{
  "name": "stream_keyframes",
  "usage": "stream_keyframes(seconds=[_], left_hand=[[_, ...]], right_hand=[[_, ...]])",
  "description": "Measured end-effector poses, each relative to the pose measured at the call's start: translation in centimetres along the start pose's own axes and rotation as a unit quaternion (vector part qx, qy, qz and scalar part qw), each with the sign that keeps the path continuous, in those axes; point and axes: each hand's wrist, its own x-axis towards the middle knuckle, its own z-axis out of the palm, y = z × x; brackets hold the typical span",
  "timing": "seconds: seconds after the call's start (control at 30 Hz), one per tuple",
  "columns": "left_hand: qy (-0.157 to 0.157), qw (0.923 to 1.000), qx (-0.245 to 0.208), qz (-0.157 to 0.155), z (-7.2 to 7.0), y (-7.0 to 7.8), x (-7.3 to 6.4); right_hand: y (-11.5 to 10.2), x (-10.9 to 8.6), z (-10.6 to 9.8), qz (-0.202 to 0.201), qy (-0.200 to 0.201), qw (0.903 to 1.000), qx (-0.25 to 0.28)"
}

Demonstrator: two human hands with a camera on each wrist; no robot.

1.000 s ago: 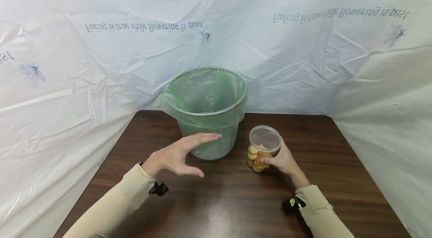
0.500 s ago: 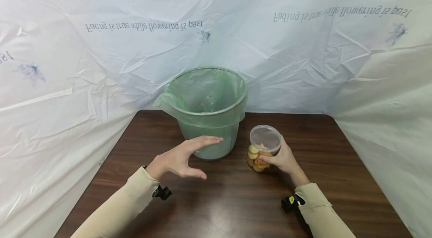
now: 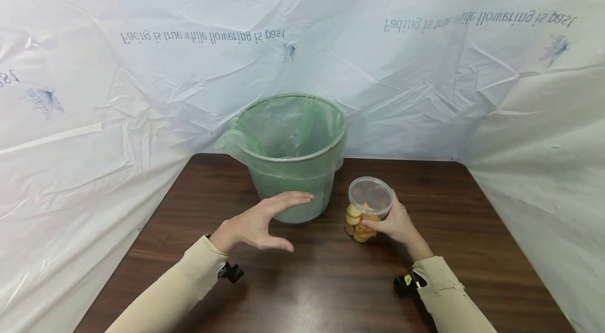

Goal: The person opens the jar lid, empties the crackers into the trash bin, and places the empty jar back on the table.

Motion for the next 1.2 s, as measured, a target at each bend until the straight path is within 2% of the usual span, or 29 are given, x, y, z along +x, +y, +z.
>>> stream_keyframes(seconds=[0.2,0.73,0.97,1.1,1.2], left_hand=[[0.000,1.0000,0.008,-0.001,0.0,-0.2,0.2],[-0.006,0.9992,0.014,-0.036,0.7,-0.8,0.3],[-0.001,0.9986,0.011,-0.051,1.2,-0.8,0.4],[-0.004,0.9981,0.001,-0.061,1.6,-0.8,0.5],[-0.003,0.9979,-0.003,-0.065,1.8,-0.9,0.7]], right_hand=[[0.1,-0.1,0.2,-0.003,-0.008,1.0000,0.001],[0.0,-0.2,0.4,-0.020,-0.030,0.9988,0.033],[1.8,-0.4,0.8,-0.021,-0.036,0.9970,0.064],[3.3,-0.4,1.1,-0.029,-0.035,0.9973,0.058],[3.6,-0.4,1.2,-0.043,-0.041,0.9966,0.057]])
